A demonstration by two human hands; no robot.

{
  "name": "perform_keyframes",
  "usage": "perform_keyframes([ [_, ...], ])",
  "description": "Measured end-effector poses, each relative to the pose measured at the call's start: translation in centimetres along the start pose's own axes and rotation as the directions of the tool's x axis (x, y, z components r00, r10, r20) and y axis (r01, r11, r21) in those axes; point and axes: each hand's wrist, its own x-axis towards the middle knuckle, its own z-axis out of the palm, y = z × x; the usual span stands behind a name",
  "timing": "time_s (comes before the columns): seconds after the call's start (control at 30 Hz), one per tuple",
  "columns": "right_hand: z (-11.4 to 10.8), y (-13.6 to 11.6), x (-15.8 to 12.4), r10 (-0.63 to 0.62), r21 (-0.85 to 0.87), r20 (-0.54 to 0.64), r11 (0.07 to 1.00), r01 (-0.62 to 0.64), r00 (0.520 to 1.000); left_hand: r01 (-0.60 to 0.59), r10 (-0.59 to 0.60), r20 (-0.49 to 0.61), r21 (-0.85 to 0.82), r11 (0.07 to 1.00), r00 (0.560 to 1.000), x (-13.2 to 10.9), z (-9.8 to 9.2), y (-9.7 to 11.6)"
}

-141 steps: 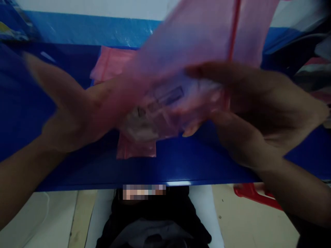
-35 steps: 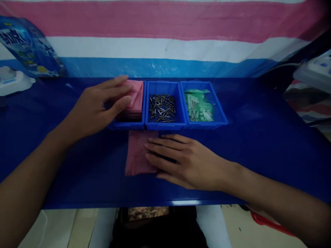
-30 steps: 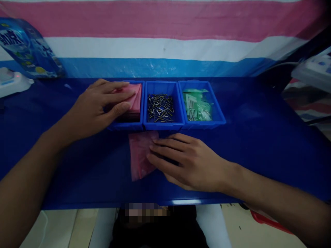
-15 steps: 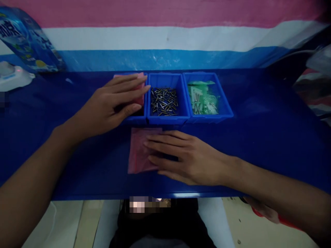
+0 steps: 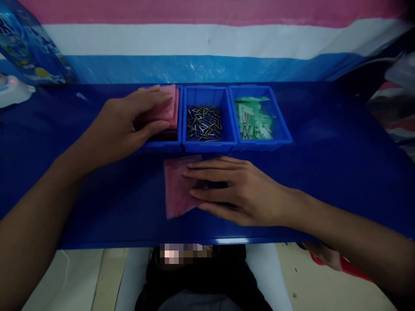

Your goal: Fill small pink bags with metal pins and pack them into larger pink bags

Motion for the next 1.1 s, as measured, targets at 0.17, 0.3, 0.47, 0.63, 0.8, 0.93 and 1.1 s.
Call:
perform_keyframes([
  [0.17, -0.3, 0.1, 0.0, 0.053, 0.04, 0.012, 0.998, -0.053, 0.999, -0.019, 0.014, -0.033, -0.138, 0.99, 0.999, -0.1, -0.7, -0.5],
  [0.3, 0.3, 0.1, 0.1, -0.005, -0.1, 0.06, 0.995, 0.011, 0.998, -0.028, 0.003, -0.136, -0.181, 0.983, 0.991, 0.2, -0.1, -0.5],
  [0.47, 0.2, -0.1, 0.3, 0.011, 0.002, -0.097, 1.0, -0.01, 0.995, -0.069, 0.05, -0.17, -0.106, 0.992, 0.984, 0.3, 0.2, 0.1],
  [0.63, -1.3, -0.2, 0.5, 0.262, 0.289, -0.093, 0.93, -0.226, 0.96, -0.105, 0.153, -0.352, 0.153, 0.983, 0.923, 0.3, 0.4, 1.1],
  [0.8, -2.4, 0.3, 0.3, 0.322, 0.277, -0.041, 0.913, -0.299, 0.946, -0.277, 0.395, -0.387, 0.327, 0.904, 0.833, 0.1, 1.3, 2.2],
  [0.93, -0.6, -0.2, 0.3, 0.204, 0.038, -0.148, 0.979, -0.201, 0.968, -0.228, 0.408, -0.43, 0.41, 0.883, 0.805, -0.1, 2.6, 3.3],
  [1.1, 1.9, -1.3, 0.6, 0.137, -0.161, -0.063, 0.976, -0.146, 0.989, -0.255, 0.447, -0.439, 0.429, 0.866, 0.78, -0.1, 3.2, 3.5],
])
